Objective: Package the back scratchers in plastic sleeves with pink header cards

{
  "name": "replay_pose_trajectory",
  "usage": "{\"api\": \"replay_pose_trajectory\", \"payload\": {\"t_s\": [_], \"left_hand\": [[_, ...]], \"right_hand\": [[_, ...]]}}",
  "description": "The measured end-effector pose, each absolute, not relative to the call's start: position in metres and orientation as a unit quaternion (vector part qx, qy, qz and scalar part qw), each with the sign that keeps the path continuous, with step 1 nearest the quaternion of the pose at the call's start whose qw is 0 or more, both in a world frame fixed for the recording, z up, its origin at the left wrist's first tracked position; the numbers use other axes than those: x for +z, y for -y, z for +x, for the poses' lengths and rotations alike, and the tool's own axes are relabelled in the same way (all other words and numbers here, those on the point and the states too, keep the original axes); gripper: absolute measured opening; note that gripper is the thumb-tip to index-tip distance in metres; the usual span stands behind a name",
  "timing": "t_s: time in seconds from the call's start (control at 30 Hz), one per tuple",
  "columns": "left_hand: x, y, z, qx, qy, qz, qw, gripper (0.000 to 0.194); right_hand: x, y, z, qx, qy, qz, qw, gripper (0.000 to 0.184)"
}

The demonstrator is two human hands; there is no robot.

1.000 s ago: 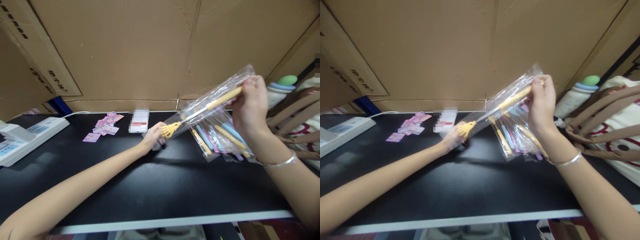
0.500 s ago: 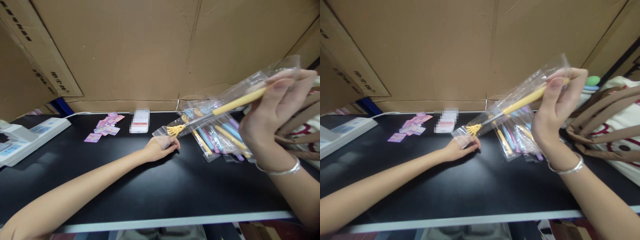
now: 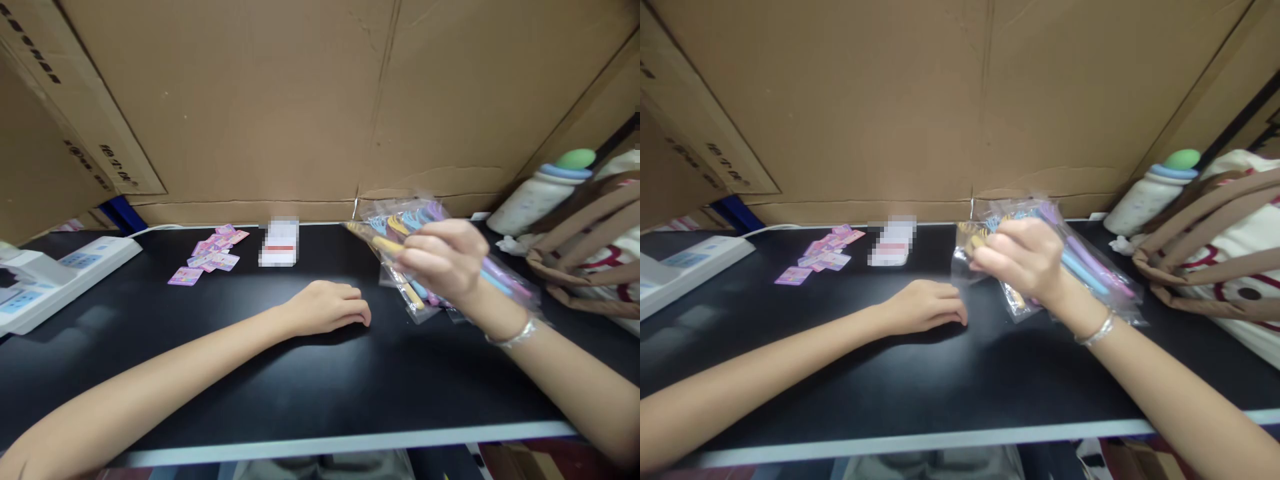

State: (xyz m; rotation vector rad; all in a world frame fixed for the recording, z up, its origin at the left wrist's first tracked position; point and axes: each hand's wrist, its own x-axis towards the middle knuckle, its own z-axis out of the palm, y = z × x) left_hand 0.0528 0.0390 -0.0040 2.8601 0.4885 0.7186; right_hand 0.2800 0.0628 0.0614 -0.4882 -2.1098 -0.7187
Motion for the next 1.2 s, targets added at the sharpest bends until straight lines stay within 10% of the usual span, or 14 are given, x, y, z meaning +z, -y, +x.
{"api": "replay_pose_trajectory", "payload": {"t_s": [0.33, 1.2], "left_hand": [[0.000, -0.002, 0.073, 0.307, 0.035, 0.939, -0.151, 0.017], [-0.001, 0.006, 0.076, 0.297, 0.043, 0.948, -0.103, 0.011]], "right_hand": [[0.029, -0.061, 0.250, -0.208, 0.944, -0.145, 0.212, 0.020], [0.043, -0.036, 0.240, -0.044, 0.967, -0.252, 0.024, 0.022]]}}
